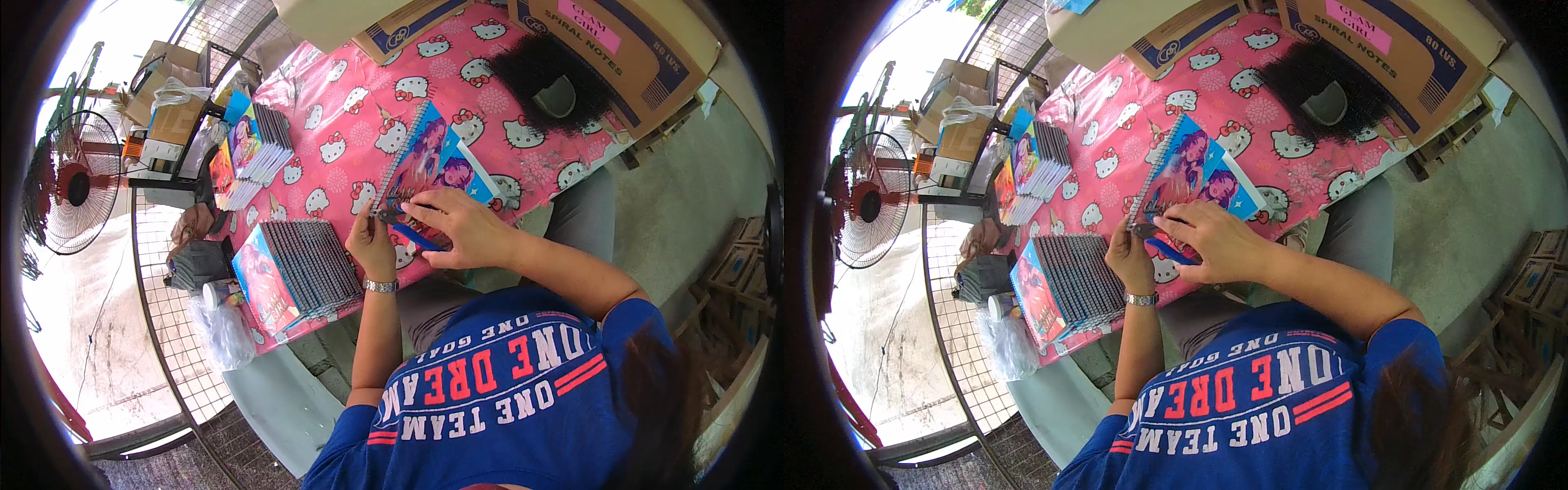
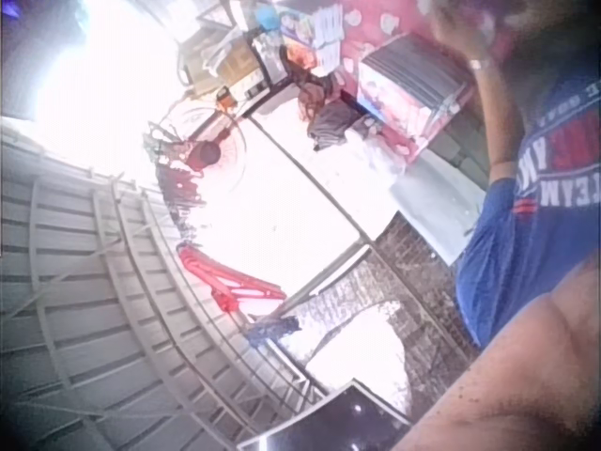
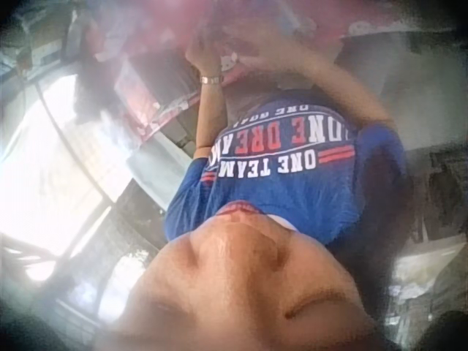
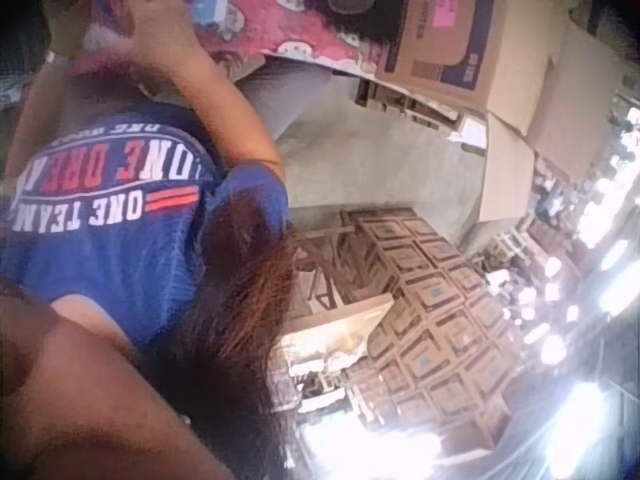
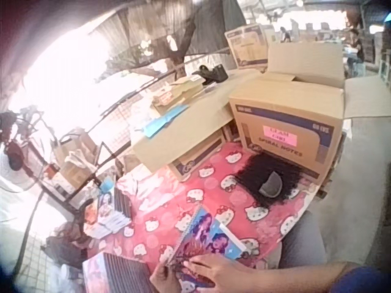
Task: The person prepares notebooks by using a plastic strip to thread a spiral wire through the holes of a stack of pages and covers, repeating this process for multiple notebooks.
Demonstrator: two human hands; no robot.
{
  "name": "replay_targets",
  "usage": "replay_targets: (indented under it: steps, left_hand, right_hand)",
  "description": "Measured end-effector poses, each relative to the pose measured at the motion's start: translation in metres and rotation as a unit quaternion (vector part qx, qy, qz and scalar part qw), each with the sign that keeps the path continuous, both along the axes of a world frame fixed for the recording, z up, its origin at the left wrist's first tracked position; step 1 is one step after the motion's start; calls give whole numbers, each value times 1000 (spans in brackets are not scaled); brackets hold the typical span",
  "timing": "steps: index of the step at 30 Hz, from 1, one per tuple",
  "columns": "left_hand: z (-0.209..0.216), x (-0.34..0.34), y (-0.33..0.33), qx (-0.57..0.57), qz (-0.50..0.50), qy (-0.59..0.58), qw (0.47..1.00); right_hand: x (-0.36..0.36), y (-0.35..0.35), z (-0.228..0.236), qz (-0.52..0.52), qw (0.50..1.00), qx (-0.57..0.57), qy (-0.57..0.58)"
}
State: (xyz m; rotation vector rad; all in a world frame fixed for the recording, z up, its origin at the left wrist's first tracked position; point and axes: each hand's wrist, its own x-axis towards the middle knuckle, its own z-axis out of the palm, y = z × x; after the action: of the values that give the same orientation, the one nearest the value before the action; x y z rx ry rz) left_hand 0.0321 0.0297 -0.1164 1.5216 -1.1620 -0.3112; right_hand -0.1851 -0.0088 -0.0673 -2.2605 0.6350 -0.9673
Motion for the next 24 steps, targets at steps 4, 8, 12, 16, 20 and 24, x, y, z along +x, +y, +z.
replay_targets:
  steps: [4, 8, 12, 16, 20, 24]
  left_hand:
    - [-3, -3, -1, -12, 4, 10, 1000]
    - [12, -3, 2, -21, 7, -55, 998]
    - [117, 12, 14, 6, 9, -66, 998]
    - [248, 57, 51, -108, 18, -269, 957]
    - [308, 115, 60, 51, 47, -349, 935]
    - [237, 171, 1, 227, 32, -325, 917]
  right_hand:
    - [2, -1, 5, 98, 960, 261, 25]
    - [4, -5, 8, 194, 807, 549, -96]
    - [-44, -23, -23, 51, 981, 182, 30]
    - [-103, -47, -70, -196, 949, 153, 195]
    - [-100, -73, -84, -169, 968, 85, 164]
    - [-96, -129, -117, -278, 936, -14, 214]
